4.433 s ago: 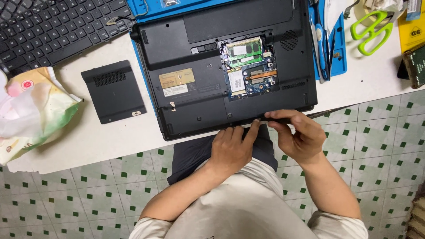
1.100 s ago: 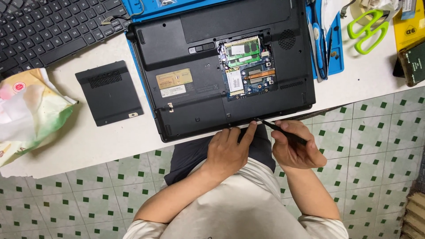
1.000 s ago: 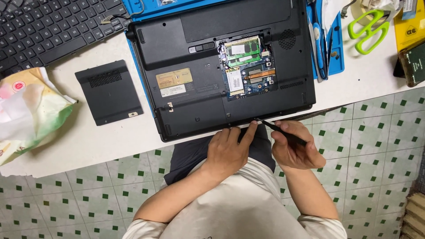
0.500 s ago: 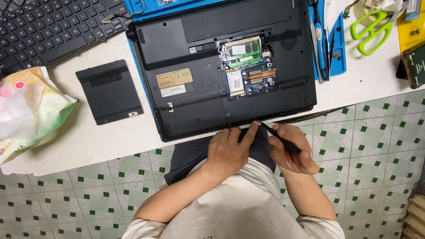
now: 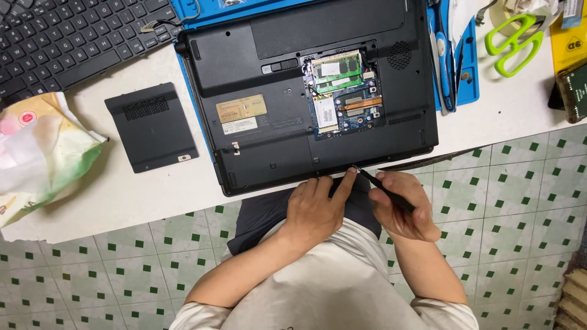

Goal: The person is reassembling a laptop by using a screwdriver to secure internal components and the bottom casing.

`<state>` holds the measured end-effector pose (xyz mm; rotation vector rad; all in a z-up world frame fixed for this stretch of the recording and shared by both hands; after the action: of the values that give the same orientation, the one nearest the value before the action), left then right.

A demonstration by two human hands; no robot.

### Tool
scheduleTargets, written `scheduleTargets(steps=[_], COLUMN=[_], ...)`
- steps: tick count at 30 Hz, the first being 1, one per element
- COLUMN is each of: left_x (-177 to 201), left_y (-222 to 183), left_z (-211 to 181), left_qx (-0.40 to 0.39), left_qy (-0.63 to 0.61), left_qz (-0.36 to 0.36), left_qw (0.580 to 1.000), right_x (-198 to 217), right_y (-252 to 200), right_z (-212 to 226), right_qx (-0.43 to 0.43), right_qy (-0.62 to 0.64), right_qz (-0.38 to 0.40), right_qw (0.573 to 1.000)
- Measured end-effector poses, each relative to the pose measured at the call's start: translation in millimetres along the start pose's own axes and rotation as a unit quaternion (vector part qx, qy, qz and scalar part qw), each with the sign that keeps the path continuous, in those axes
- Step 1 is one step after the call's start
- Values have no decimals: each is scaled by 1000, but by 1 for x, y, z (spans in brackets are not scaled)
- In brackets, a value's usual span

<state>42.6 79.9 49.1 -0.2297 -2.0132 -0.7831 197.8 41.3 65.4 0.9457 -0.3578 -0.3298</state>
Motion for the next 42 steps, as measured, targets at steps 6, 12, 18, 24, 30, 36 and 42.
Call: scheduleTargets(steps=[6, 12, 18, 24, 30, 36, 42], left_x=[-5, -5, -3, -2, -1, 1, -1], left_y=[-4, -5, -3, -3, -1, 1, -1], left_z=[1, 3, 3, 2, 3, 3, 2], left_qx=[3, 6, 5, 3, 11, 9, 11], left_qy=[-4, -9, -15, -17, -15, -15, -6], left_qz=[8, 12, 12, 20, 23, 14, 7], left_qw=[1000, 1000, 1000, 1000, 1000, 1000, 1000], right_x=[-3, -8, -7, -9, -12, -24, -17], right_y=[5, 14, 15, 21, 26, 44, 39], right_z=[-1, -2, -6, -12, -11, -14, -14], right_qx=[-11, -11, -26, -30, -35, -91, -73], right_qy=[0, 2, 4, 19, -1, 59, 7], right_qz=[28, 31, 31, 26, 51, 98, 112], right_qw=[1000, 999, 999, 999, 998, 989, 991])
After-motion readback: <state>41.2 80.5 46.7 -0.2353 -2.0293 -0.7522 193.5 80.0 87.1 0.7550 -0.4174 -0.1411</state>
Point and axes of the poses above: each hand's wrist, its own y-axis towards the middle knuckle, its own x-axis out of the back of the hand, z = x × y, the point moved 10 cm from there along y, towards the middle knuckle, and after that the axes turned 1 degree about -x, right-handed, at the moved point
